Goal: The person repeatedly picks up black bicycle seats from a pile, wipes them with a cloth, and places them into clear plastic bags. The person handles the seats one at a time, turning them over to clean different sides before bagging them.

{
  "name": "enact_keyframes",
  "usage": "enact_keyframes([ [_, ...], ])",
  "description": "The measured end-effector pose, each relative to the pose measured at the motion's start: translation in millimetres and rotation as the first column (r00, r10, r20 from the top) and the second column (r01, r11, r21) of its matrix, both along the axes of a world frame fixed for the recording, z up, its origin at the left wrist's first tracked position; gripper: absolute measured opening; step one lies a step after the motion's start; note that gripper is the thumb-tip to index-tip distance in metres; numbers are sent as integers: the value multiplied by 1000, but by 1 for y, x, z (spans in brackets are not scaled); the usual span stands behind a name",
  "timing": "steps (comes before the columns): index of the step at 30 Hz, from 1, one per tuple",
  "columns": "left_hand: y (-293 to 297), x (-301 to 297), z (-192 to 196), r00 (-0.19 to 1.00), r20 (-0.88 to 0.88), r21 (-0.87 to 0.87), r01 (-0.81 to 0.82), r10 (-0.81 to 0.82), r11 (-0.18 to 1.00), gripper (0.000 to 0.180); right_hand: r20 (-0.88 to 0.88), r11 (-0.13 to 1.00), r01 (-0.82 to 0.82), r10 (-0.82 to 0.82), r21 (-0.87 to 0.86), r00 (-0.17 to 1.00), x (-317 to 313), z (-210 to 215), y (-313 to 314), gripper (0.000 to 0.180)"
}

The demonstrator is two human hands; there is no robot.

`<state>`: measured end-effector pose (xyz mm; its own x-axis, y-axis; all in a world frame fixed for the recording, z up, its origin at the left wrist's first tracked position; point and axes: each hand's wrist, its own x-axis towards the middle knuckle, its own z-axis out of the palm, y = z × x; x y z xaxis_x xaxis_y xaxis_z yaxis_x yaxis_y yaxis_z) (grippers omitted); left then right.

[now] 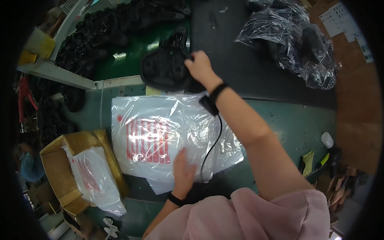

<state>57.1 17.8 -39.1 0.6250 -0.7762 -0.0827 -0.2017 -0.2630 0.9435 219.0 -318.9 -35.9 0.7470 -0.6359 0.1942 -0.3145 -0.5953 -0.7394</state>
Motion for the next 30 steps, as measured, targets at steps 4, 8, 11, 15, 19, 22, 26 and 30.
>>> enact_keyframes([
  [4,9,43,11,543,-837,-337,-613,71,715,61,183,966,-255,260,-52,948,-103,51,77,36],
  [8,16,54,23,595,-802,-364,-553,50,750,69,164,814,-581,576,-22,801,-189,84,130,55],
  [11,29,45,37,736,-662,-218,-367,139,904,55,166,823,-567,558,13,813,-229,101,144,59],
  [15,-9,19,110,991,132,-167,57,-35,984,72,246,935,-341,310,98,919,-273,111,134,63],
  [19,-51,-19,113,929,370,-158,78,-14,984,72,319,964,-236,186,125,929,-311,117,109,65],
  [22,-91,-43,108,835,544,-162,201,-83,966,70,473,721,-275,-83,636,877,-362,115,97,56],
  [26,-106,-86,78,680,674,-35,421,-290,906,65,15,27,3,-648,1000,761,-447,95,101,61],
  [30,-87,-123,64,634,611,-9,604,-474,797,48,-104,-191,61,-222,980,970,-508,89,117,49],
])
